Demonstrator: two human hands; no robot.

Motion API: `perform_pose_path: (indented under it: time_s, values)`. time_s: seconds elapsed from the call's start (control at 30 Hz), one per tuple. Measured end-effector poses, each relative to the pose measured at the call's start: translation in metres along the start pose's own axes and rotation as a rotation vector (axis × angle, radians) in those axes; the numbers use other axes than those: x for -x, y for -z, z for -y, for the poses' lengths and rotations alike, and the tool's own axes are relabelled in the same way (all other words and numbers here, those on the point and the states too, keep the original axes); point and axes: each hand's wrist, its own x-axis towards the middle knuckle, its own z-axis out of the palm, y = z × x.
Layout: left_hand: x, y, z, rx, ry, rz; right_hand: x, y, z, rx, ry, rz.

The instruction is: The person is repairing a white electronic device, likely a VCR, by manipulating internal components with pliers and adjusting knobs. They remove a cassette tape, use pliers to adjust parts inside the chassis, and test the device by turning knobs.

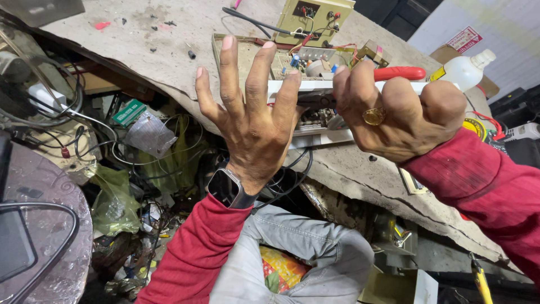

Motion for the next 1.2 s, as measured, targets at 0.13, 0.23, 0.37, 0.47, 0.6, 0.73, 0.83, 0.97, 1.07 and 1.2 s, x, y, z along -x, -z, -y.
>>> perform_pose_path:
  time_s: [0.13, 0.23, 0.37, 0.47, 0.6, 0.73, 0.83, 0.97, 1.07, 1.2]
  values:
    - [-0.006, 0.001, -0.001, -0.017, -0.013, 0.009, -0.005, -0.006, -0.003, -0.076, 0.003, -0.006]
    - [-0.006, 0.002, 0.001, -0.038, -0.031, 0.042, -0.001, -0.005, -0.002, -0.248, -0.038, 0.075]
    - [-0.006, 0.004, 0.003, -0.046, -0.053, 0.075, 0.006, -0.006, -0.002, -0.332, -0.028, 0.140]
    - [-0.004, -0.003, 0.002, -0.043, -0.041, 0.008, 0.010, -0.006, -0.001, -0.366, -0.021, 0.184]
    - [-0.002, -0.008, -0.001, -0.056, -0.004, -0.035, 0.004, -0.003, -0.002, -0.385, -0.007, 0.253]
    - [-0.004, -0.008, -0.005, -0.038, 0.015, -0.061, -0.005, 0.002, -0.004, -0.462, -0.048, 0.349]
    - [-0.004, -0.005, -0.005, -0.048, 0.003, -0.062, -0.005, 0.007, -0.003, -0.454, -0.103, 0.337]
    - [0.002, -0.006, -0.003, -0.059, -0.008, -0.059, 0.007, 0.007, 0.009, -0.618, -0.092, 0.552]
    - [0.006, -0.017, -0.005, -0.035, 0.021, -0.119, 0.017, -0.004, 0.030, -0.910, -0.171, 0.709]
    - [0.013, -0.030, -0.004, -0.043, 0.059, -0.134, 0.035, -0.009, 0.054, -1.459, -0.535, 0.784]
